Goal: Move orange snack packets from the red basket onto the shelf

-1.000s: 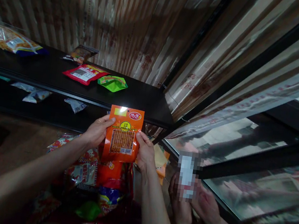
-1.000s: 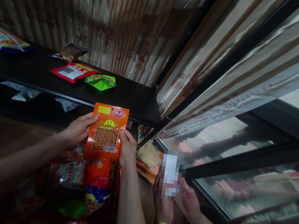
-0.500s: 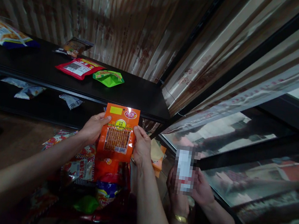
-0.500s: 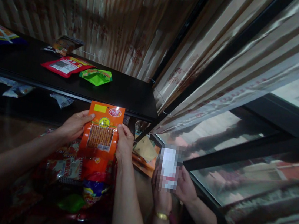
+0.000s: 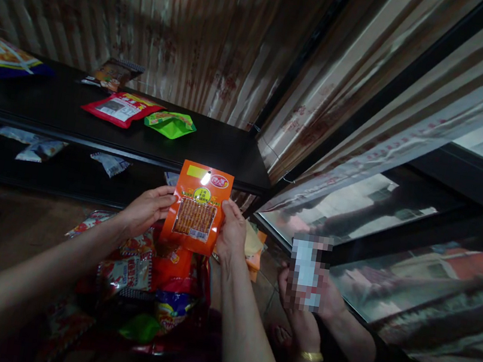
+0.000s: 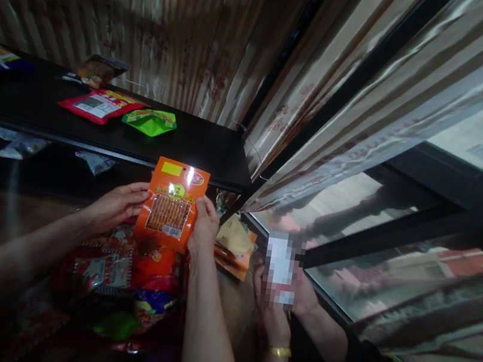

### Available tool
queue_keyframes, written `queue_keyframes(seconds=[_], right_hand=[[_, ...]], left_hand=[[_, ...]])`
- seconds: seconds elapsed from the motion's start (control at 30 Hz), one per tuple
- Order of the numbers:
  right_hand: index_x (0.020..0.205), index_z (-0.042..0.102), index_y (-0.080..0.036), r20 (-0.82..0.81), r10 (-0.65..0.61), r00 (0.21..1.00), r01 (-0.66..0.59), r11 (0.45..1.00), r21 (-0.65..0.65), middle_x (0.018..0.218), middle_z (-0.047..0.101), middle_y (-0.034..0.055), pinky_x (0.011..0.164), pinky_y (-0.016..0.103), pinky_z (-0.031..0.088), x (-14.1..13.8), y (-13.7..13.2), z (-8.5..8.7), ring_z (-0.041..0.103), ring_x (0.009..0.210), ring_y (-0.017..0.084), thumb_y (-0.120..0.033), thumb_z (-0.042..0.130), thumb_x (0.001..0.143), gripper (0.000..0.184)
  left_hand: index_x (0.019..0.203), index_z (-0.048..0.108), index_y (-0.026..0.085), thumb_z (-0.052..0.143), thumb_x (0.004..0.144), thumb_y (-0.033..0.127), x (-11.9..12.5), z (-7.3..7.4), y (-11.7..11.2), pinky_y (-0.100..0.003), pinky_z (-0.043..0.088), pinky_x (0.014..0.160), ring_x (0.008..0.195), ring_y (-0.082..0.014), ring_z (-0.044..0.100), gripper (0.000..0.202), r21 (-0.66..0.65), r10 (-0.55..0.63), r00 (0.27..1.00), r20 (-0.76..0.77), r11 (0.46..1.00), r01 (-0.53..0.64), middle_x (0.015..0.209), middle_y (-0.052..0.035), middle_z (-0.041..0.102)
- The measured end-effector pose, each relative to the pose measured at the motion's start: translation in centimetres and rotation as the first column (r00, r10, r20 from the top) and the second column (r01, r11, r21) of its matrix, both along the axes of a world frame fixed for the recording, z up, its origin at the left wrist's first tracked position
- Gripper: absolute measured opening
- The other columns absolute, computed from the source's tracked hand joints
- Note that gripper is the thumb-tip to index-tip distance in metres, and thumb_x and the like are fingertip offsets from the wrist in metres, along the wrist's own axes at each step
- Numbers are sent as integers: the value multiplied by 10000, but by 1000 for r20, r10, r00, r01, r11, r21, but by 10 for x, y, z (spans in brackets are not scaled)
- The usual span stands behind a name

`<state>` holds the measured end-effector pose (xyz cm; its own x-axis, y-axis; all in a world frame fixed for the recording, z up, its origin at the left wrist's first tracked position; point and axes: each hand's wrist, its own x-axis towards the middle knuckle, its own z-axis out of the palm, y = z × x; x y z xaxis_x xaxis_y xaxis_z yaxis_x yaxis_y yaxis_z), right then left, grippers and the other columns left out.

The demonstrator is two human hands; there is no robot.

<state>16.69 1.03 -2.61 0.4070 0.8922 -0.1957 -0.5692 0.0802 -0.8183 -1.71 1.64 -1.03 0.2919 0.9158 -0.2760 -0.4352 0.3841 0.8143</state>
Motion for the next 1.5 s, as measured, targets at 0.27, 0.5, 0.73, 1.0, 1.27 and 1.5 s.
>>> queue_keyframes(seconds=[0.27, 0.5, 0.73, 1.0, 1.27, 1.5], right_hand=[[781, 639, -208, -55, -16, 998, 15, 1000, -13, 701, 726, -35, 604, 263, 553, 8, 0, 0, 656, 596, 137, -226, 777, 604, 226], [846, 645, -214, -31, 56, 998, -56, 998, 4, 755, 736, -28, 627, 280, 552, 7, -3, 2, 663, 637, 147, -262, 789, 623, 269], [885, 683, -209, -5, 253, 967, -252, 966, 54, 820, 749, -18, 646, 247, 546, 10, -14, 11, 672, 703, 140, -289, 778, 631, 283], [963, 696, -197, 73, 498, 864, -498, 867, -19, 889, 756, 8, 730, 255, 555, 17, -39, 18, 693, 781, 153, -210, 803, 596, 382], [1130, 627, -249, 3, 512, 859, -512, 859, 14, 950, 749, -7, 819, 357, 584, 9, -44, 1, 710, 817, 159, -188, 831, 590, 580], [942, 692, -220, -10, 343, 939, -343, 939, -15, 848, 756, -23, 678, 246, 579, 7, -40, -7, 698, 717, 126, -198, 830, 547, 419]], left_hand=[[946, 691, 136, 705, 736, 122, 2, -2, -9, -209, 528, 602, 633, -120, 659, 211, 13, -67, 998, -17, 998, 68, 805, -59, 715], [959, 694, 159, 688, 726, 140, 4, -2, -13, -183, 452, 478, 514, -116, 602, 233, 52, -32, 998, -49, 998, 35, 589, 5, 644], [1196, 648, 183, 659, 734, 134, 7, -3, -14, -188, 454, 483, 504, -114, 595, 464, 55, 34, 998, -59, 998, -30, 607, 7, 669], [1179, 642, 173, 652, 734, 99, 6, 0, -12, -216, 543, 583, 650, -129, 674, 451, 81, 135, 991, 14, 987, -136, 898, -53, 736], [1179, 626, 168, 655, 747, 106, 3, 3, -8, -281, 563, 767, 836, -168, 699, 437, 131, 188, 982, 27, 973, -190, 1012, -71, 724], [1077, 637, 193, 677, 705, 74, 5, 3, -7, -285, 541, 800, 842, -153, 676, 393, 157, 143, 989, 42, 976, -148, 978, -35, 710]])
